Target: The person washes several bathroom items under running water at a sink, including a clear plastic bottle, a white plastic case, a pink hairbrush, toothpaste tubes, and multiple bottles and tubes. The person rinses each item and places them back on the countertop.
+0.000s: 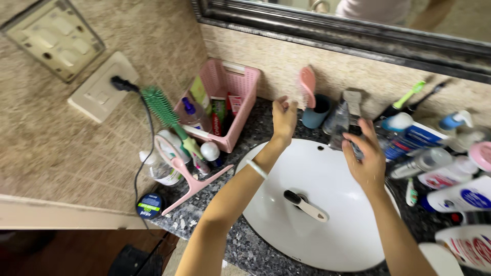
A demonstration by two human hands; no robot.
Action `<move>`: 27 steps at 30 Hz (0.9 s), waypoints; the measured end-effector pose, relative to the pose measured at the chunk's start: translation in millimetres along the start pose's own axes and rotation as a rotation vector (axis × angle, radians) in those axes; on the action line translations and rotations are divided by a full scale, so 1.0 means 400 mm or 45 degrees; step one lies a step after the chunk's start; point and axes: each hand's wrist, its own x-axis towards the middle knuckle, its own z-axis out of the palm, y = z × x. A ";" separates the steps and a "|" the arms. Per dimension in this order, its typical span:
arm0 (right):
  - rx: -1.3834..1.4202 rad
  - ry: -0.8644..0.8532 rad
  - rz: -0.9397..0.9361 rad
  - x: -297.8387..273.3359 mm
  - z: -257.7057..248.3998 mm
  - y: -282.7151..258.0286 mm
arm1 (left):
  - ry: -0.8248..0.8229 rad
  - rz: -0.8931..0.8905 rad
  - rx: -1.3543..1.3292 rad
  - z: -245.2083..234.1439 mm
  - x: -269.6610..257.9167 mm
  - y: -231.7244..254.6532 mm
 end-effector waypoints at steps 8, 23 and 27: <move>0.034 -0.110 0.292 -0.250 0.133 -0.100 | 0.128 0.673 1.289 -0.360 0.255 0.126; -0.061 -0.340 0.721 -0.518 0.214 0.044 | -0.079 -0.613 1.932 -0.418 0.537 -0.157; -0.087 -0.284 0.848 -0.542 0.194 0.046 | -0.356 -0.617 1.925 -0.442 0.630 -0.214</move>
